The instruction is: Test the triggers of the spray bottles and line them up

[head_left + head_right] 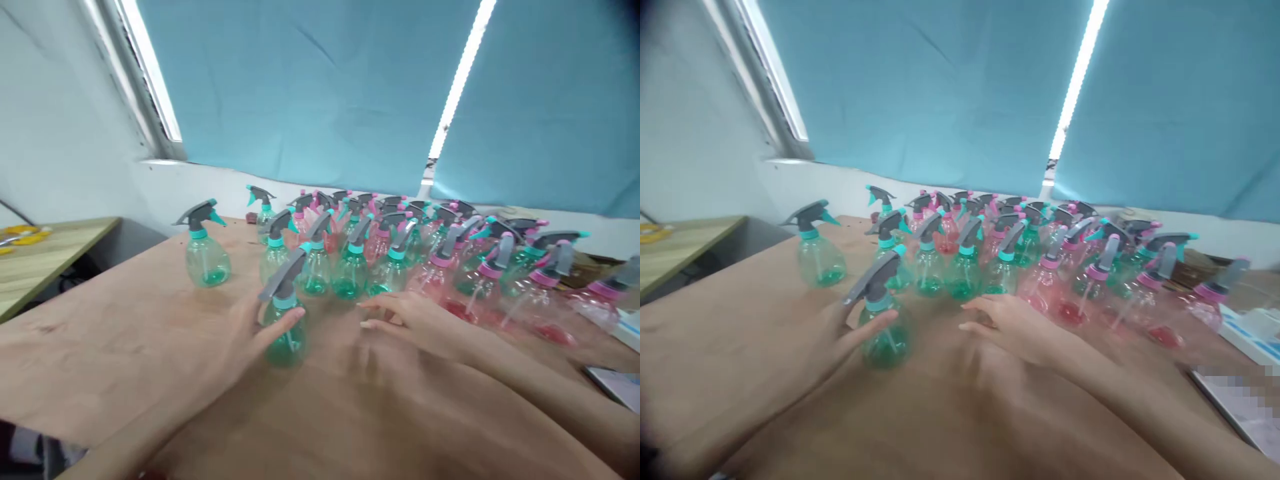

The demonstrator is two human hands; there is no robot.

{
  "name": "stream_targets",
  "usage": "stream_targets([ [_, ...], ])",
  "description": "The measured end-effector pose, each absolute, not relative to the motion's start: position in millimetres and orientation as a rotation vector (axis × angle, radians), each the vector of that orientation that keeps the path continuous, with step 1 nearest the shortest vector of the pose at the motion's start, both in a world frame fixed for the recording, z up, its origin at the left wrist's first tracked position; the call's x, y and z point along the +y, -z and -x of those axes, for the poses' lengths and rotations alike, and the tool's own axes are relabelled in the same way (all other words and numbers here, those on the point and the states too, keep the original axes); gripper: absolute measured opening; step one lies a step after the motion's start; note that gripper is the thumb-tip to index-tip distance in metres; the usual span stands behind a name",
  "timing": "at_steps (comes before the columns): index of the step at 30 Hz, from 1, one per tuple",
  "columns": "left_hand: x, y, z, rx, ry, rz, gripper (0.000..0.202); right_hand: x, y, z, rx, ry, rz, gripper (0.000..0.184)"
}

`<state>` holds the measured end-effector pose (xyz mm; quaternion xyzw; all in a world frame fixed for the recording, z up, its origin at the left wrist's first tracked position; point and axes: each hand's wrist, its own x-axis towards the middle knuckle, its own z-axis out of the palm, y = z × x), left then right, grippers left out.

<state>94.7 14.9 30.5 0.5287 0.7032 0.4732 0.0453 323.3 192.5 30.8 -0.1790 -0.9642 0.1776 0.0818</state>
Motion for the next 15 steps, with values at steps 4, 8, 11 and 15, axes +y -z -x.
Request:
stream_targets([
  [4,-9,-24,-46,2.520,-1.351,-1.464,0.039,166,-38,-259,-2.748,-0.612,0.464,0.040],
  [8,-15,-27,-10,2.580,-1.372,-1.303,0.046,150,-36,-199,-2.575,-0.603,0.535,0.053],
  [11,-7,-28,9,2.565,-1.363,-1.408,0.045,145,-32,-168,-2.502,-0.602,0.654,0.065],
  [15,10,-29,23,2.543,-1.316,-1.523,0.044,146,-31,-147,-2.482,-0.632,0.749,0.075],
])
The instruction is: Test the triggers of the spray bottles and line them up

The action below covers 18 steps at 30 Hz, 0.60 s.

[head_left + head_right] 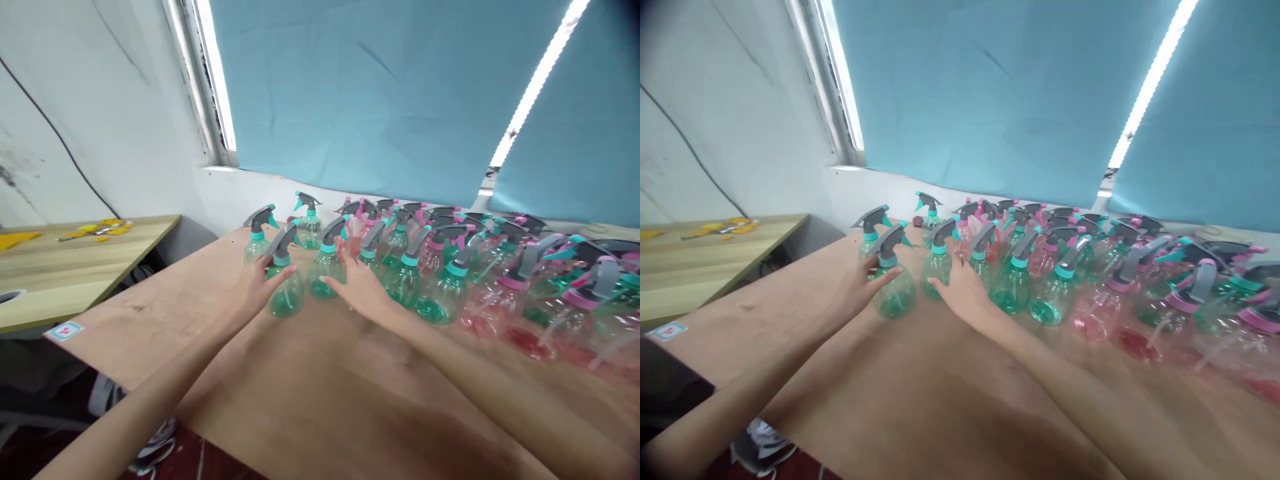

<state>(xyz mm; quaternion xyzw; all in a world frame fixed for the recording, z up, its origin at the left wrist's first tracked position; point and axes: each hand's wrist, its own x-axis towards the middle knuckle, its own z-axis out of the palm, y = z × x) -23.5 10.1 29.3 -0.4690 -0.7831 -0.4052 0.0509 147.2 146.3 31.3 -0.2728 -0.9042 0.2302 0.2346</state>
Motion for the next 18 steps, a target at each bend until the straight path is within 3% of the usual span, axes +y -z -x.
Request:
stream_targets([
  [18,43,-36,36,-2.383,1.111,1.477,0.047,164,-38,-101,-2.483,-0.873,0.900,0.082],
])
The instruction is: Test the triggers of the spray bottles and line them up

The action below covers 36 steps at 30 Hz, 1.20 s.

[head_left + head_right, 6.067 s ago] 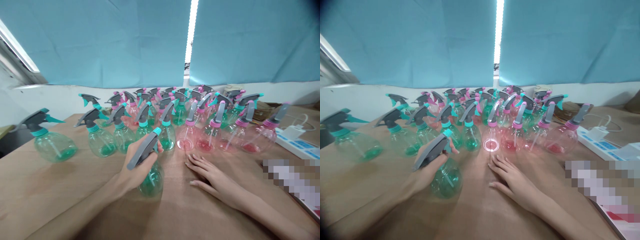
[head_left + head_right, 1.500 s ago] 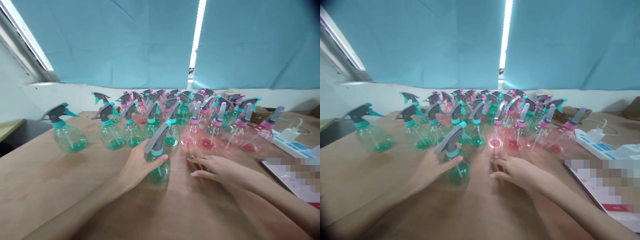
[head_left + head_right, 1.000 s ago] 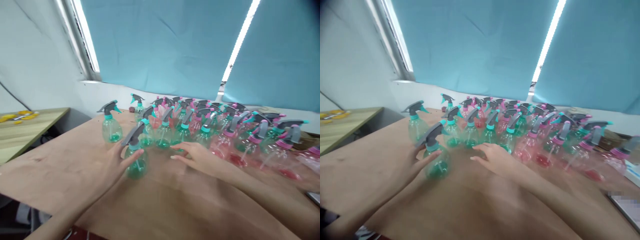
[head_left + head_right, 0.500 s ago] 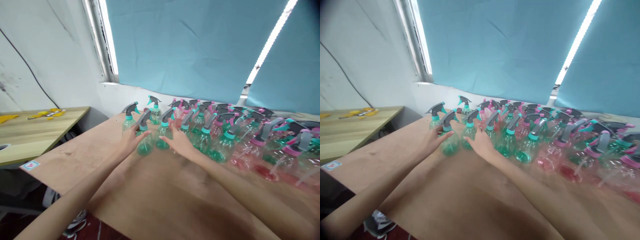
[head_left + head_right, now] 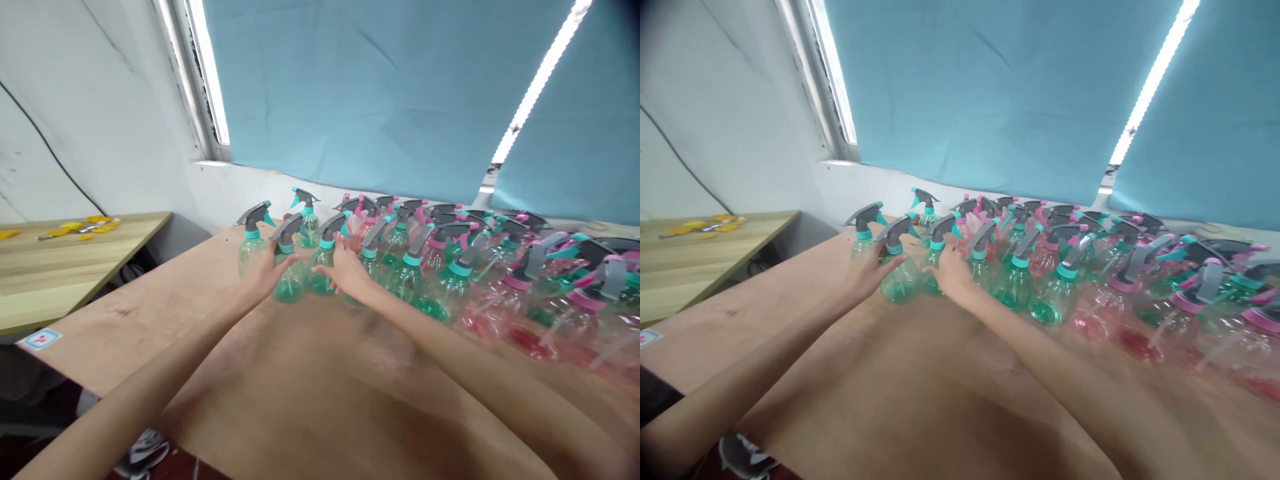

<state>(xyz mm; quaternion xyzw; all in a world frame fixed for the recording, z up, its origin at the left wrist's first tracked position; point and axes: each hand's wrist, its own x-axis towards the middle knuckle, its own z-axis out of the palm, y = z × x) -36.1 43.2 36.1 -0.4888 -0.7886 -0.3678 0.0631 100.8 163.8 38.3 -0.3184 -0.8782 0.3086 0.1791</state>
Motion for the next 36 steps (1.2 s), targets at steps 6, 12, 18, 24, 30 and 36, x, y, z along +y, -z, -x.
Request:
stream_targets([
  [6,45,-39,38,-2.399,1.078,1.447,0.038,169,-50,-100,-2.571,-1.033,0.919,0.079],
  [12,52,-36,44,-2.420,1.049,1.373,0.039,170,-51,-107,-2.624,-1.122,0.874,0.084],
  [18,59,-30,48,-2.367,1.060,1.382,0.041,167,-53,-117,-2.647,-1.086,0.794,0.079],
  [24,60,-22,45,-2.307,1.102,1.349,0.045,157,-48,-134,-2.677,-1.053,0.670,0.070],
  [30,46,-21,37,-2.284,1.184,1.297,0.052,138,-52,-163,-2.730,-1.006,0.562,0.060],
  [36,12,-7,15,-2.303,1.204,1.328,0.051,130,-43,-200,-2.805,-0.763,0.425,0.041],
])
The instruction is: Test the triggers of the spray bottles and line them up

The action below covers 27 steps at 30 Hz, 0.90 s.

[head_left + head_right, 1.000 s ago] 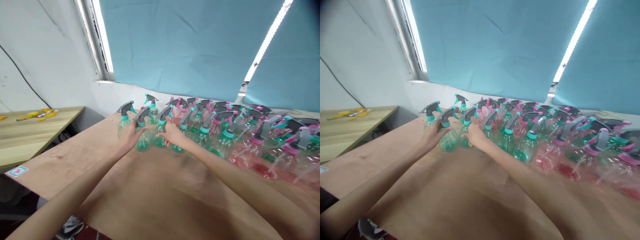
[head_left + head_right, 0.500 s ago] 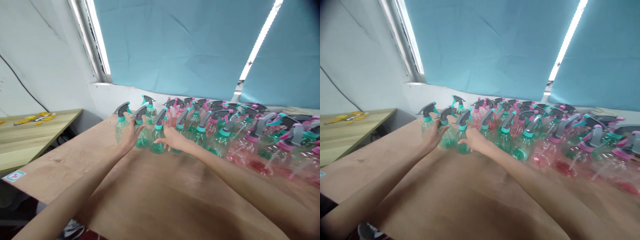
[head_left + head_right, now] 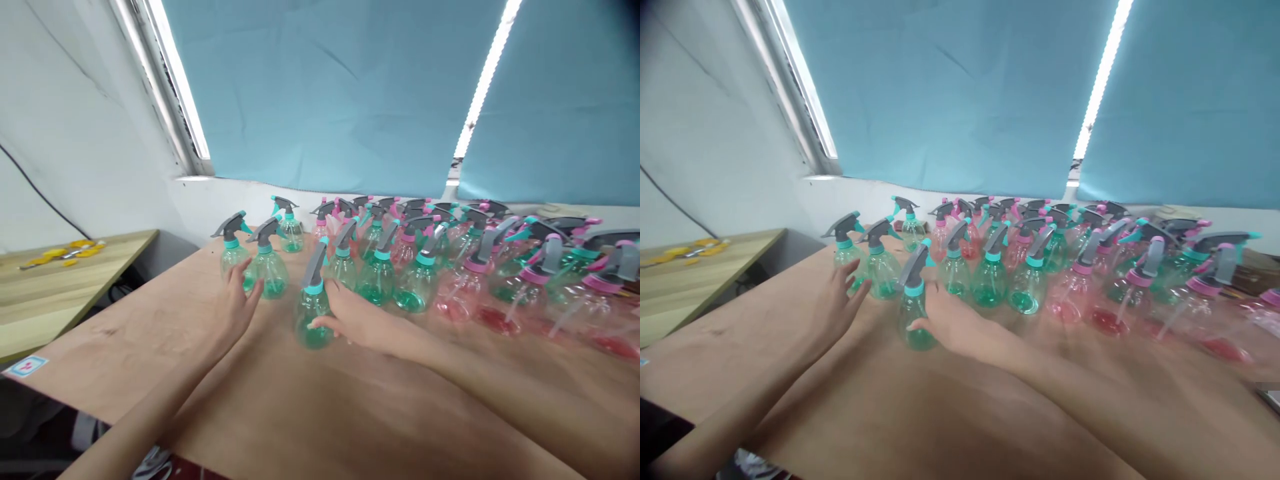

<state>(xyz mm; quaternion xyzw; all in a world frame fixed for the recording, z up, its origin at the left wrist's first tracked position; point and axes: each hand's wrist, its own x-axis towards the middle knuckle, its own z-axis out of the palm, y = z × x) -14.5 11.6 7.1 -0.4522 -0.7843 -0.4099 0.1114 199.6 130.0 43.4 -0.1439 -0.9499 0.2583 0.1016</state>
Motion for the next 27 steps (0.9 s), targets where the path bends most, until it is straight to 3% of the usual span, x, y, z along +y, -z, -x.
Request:
stream_targets([
  [5,4,-13,-42,-2.203,1.186,1.741,0.039,128,-30,-233,-2.816,-0.527,0.338,0.043],
  [11,32,-40,-124,-2.091,1.348,2.108,0.054,128,-26,-276,-2.789,-0.498,0.398,0.044],
  [15,62,-46,-165,-2.147,1.547,2.132,0.041,128,-34,-311,-2.783,-0.407,0.456,0.039],
  [21,99,-46,-206,-2.075,1.667,2.266,0.031,137,-38,-353,-2.796,-0.198,0.598,0.045],
  [27,118,-44,-234,-1.927,1.895,2.363,0.032,153,-5,-376,-2.637,-0.268,0.710,0.060],
])
